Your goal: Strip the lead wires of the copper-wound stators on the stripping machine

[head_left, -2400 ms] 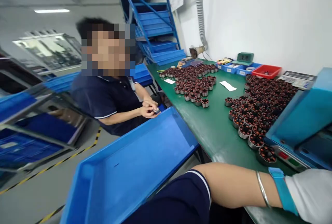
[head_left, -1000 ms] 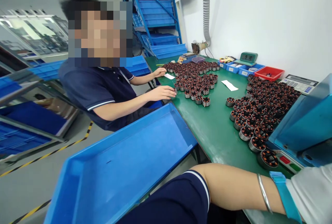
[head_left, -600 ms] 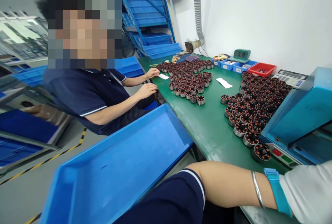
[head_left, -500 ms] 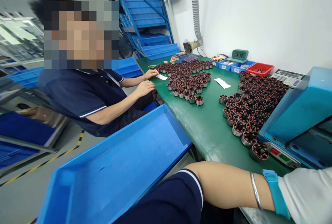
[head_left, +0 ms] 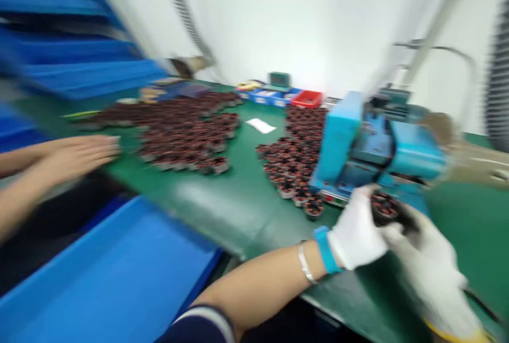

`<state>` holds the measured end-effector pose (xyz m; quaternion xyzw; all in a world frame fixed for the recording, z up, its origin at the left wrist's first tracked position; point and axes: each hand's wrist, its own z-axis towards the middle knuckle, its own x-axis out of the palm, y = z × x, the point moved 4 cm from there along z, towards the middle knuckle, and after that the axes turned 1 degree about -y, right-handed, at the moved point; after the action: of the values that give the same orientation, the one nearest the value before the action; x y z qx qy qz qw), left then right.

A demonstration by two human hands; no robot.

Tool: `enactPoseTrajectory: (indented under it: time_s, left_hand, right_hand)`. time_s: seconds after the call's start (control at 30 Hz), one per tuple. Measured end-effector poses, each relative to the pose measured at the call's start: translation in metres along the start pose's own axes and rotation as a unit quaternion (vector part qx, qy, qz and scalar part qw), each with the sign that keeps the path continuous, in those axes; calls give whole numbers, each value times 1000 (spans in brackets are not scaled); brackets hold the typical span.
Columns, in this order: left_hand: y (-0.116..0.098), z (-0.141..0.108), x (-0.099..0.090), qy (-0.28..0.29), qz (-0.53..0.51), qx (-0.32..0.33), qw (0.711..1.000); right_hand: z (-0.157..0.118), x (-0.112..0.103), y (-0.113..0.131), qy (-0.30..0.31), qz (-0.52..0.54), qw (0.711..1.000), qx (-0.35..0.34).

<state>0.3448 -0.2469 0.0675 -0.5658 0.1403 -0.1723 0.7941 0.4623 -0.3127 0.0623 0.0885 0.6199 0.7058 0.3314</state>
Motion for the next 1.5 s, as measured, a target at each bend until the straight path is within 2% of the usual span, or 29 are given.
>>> enactPoseTrajectory:
  time_s: [0.07,0.23,0.57,0.7,0.87,1.07,1.27,1.5]
  left_hand:
    - [4,1,-1,11,-32,-7,999]
    - [15,11,6,23,-75,-71,994]
    - [-3,30,12,-47,-63,-41,996]
    - [-10,34,18,-68,-58,-33,995]
    - [-13,34,24,-111,-38,-18,993]
    - [-7,34,26,-135,-37,-14,990]
    - [-5,34,27,-140,-47,4,989]
    - [-10,41,26,-127,-19,-13,992]
  right_hand:
    - [-2,0,-5,16,63,997,29]
    - [5,3,-4,2,96,995,0]
    - [24,7,9,-15,199,980,-21]
    - [30,6,14,-2,228,974,-20]
    - [30,0,18,6,234,972,-6]
    - [29,-2,18,10,229,973,-3]
    - [29,-1,13,-6,248,969,4]
    - [31,0,15,-13,243,970,21]
